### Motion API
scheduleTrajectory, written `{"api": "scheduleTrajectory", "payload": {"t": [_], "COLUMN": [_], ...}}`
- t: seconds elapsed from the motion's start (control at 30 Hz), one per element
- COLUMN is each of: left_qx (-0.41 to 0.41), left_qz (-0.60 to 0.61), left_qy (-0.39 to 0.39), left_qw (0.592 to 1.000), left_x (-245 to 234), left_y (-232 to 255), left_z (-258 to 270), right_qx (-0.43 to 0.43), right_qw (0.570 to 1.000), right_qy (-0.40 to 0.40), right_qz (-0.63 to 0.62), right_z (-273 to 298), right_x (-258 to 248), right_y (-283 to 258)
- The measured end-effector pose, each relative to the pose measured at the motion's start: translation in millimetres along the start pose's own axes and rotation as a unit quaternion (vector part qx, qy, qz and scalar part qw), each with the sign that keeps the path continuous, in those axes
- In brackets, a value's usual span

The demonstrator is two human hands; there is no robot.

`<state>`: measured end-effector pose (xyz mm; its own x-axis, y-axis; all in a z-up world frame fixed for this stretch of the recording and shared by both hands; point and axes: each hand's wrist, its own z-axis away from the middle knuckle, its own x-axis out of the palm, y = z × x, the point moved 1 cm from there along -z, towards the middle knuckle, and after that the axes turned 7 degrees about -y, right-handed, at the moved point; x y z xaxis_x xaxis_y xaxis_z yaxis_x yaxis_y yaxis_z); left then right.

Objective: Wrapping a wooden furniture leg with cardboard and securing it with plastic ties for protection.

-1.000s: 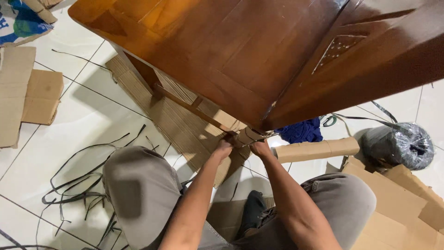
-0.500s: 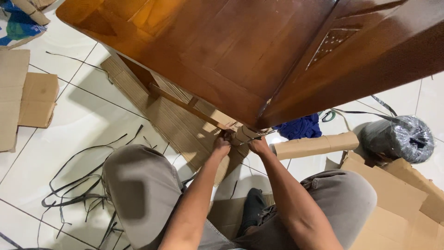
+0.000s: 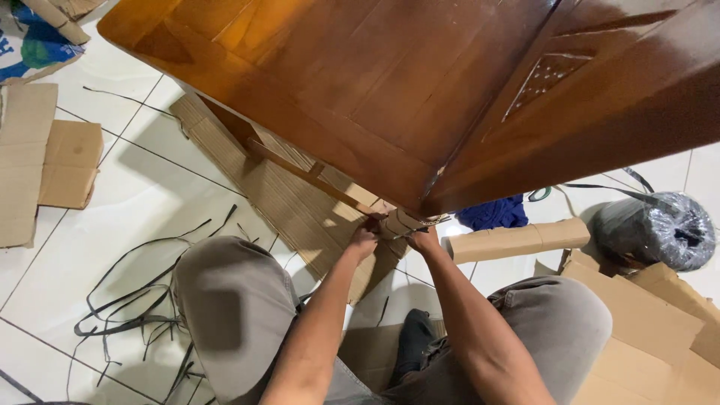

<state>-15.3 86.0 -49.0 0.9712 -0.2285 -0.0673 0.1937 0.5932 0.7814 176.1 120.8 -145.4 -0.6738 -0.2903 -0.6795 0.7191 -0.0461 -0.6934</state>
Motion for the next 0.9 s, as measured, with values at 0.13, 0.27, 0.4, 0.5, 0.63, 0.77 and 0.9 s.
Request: {"api": "scheduleTrajectory", "payload": {"t": [0.13,0.27,0.4,0.5,0.63,0.77,0.9], "left_qx": [0.015,0.027,-0.058,-0.010,0.116,-0.024,0.049], "left_qz": [-0.058,-0.142,-0.221,-0.188,-0.317,0.020,0.099], "left_qy": [0.032,0.170,0.217,0.260,0.361,0.173,0.170], "left_qw": [0.998,0.975,0.949,0.947,0.870,0.984,0.979], "left_x": [8.2,10.7,13.2,20.6,9.8,19.8,39.2], "left_y": [-61.4,-111.3,-157.5,-136.3,-118.5,-90.8,-136.0], "left_z": [-49.9,-88.6,-125.6,-63.5,-38.2,10.4,-21.7], "right_qx": [0.076,0.150,0.203,0.231,0.267,0.276,0.284], "right_qw": [0.997,0.988,0.979,0.972,0.962,0.957,0.951], "right_qy": [0.010,0.023,0.032,0.038,0.032,0.036,0.043], "right_qz": [-0.002,-0.006,-0.011,0.017,-0.049,-0.080,-0.112], "right_z": [3.5,6.3,31.4,56.7,79.6,95.3,111.2], "right_x": [1.3,1.0,-3.2,-12.5,-12.3,3.5,15.3], "right_y": [-2.2,-8.4,-17.7,-46.9,-65.4,-55.1,-58.1]}}
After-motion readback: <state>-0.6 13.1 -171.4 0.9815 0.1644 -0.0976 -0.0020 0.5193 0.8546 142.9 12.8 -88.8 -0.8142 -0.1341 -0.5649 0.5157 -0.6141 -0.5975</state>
